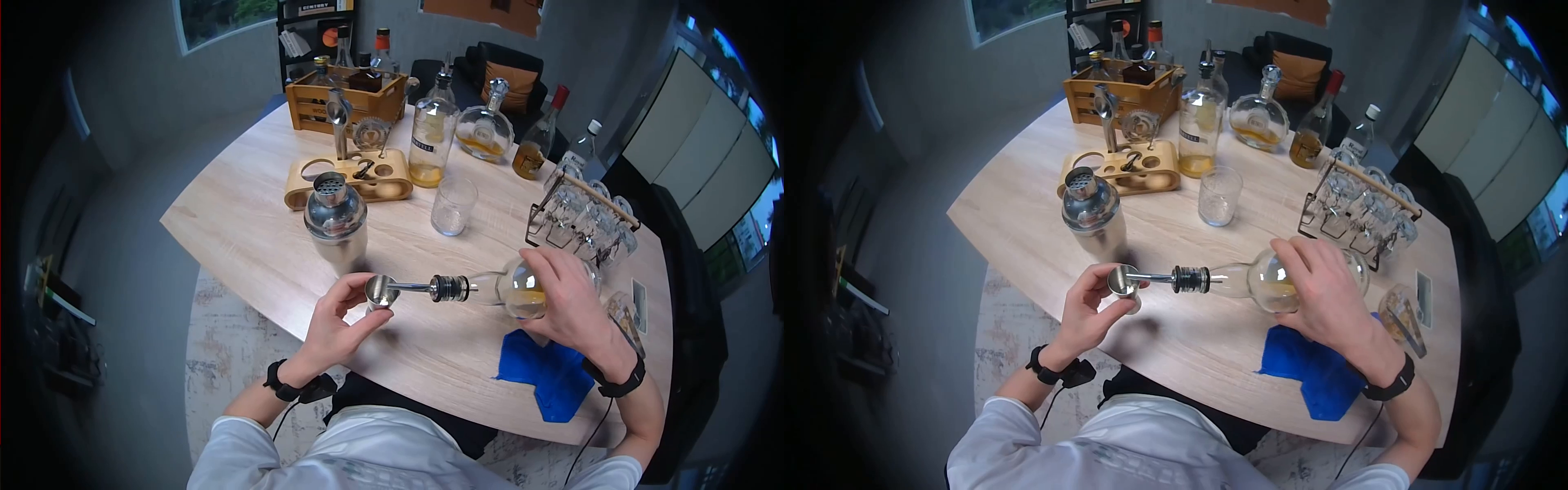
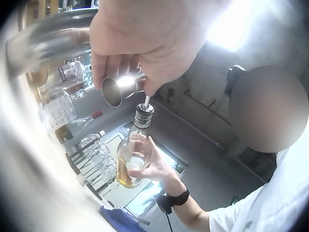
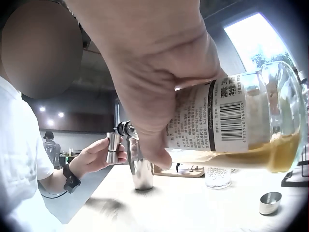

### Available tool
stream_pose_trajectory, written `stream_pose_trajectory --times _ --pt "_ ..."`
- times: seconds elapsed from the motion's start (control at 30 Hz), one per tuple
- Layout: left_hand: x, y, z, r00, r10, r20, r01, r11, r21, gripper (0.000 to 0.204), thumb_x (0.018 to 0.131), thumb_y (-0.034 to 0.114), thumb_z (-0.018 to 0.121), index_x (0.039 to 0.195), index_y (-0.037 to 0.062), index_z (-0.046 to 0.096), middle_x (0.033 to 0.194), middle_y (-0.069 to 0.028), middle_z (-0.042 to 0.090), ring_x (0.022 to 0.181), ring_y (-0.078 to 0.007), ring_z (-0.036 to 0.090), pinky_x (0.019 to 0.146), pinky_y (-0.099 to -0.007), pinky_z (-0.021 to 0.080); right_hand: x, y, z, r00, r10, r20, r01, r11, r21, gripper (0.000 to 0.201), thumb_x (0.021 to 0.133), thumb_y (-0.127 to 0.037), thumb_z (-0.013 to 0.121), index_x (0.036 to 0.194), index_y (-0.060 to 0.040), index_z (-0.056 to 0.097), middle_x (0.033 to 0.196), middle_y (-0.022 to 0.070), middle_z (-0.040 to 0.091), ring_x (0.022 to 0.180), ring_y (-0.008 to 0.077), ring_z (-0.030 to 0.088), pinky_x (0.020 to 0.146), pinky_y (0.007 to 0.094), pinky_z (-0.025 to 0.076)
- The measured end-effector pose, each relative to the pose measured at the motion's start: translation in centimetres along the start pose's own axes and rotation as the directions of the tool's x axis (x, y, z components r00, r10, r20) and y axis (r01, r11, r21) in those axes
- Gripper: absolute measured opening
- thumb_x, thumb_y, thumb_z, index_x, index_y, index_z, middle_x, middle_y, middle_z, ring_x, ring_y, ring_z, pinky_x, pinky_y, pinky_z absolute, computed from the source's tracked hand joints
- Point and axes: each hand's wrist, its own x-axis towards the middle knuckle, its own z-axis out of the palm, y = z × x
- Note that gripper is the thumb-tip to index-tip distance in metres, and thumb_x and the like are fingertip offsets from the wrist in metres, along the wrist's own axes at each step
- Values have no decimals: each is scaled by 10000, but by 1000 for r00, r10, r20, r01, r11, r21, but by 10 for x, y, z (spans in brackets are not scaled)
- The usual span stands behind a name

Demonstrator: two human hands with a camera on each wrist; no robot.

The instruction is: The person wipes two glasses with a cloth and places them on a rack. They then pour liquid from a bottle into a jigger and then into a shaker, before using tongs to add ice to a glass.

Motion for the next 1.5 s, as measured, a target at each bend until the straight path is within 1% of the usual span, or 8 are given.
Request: stream_pose_trajectory --times 0.07,0.63,1.1,1.27,1.33,1.37,1.43,1.5 --pt "-1 2 1 997 -52 -48 48 995 -82 456 834 25 726 1241 -18 523 1103 -78 633 1049 -154 621 998 -319 466 1 -1 0 1000 -9 -3 8 1000 -16 826 525 -120 851 1271 -39 504 1140 147 541 1094 349 526 953 429 422" --pt "-2 2 0 998 11 -57 -8 998 58 451 824 23 733 1232 -29 549 1099 -109 671 1050 -179 648 986 -336 483 7 2 -6 999 -42 2 42 984 -171 890 466 -64 856 1278 -63 491 1152 134 525 1116 344 513 1004 432 393" --pt "-4 -2 -4 998 12 -58 -6 996 87 454 830 43 735 1238 -29 550 1091 -112 677 1036 -181 654 966 -326 490 10 0 -6 999 -48 15 50 981 -187 881 473 -58 851 1277 -62 491 1154 136 527 1111 339 514 1003 433 395" --pt "-4 -9 -5 995 5 -104 -4 1000 8 463 817 50 747 1234 -25 560 1090 -106 676 1039 -173 650 949 -315 487 12 5 -5 999 -49 13 50 991 -123 857 505 -95 849 1281 -58 490 1150 151 548 1096 357 536 985 433 422" --pt "-5 -9 -6 994 -9 -110 7 1000 -15 460 814 57 751 1226 -24 566 1088 -102 675 1047 -177 647 952 -315 484 16 12 -3 998 49 -39 -45 994 102 815 567 -189 850 1284 -47 489 1147 178 584 1071 355 587 943 416 471" --pt "-5 -9 -7 993 -23 -114 19 999 -38 456 810 64 754 1219 -24 572 1087 -99 674 1054 -180 645 955 -315 481 19 14 -4 998 52 -39 -47 994 101 815 567 -189 850 1284 -47 489 1147 178 584 1071 355 587 943 416 471" --pt "-6 -7 -7 993 -24 -112 24 1000 -2 450 805 67 757 1208 -23 579 1084 -92 672 1037 -174 639 943 -307 478 27 20 -7 968 227 -105 -201 955 217 794 617 -298 841 1279 -36 488 1150 205 610 1056 335 628 916 389 503" --pt "-8 -9 -8 994 -23 -103 27 999 35 444 800 71 760 1198 -21 586 1081 -86 670 1021 -167 633 931 -300 474 47 21 -19 955 280 -97 -253 942 221 813 620 -351 856 1273 -32 493 1163 201 622 1070 293 638 924 370 505"
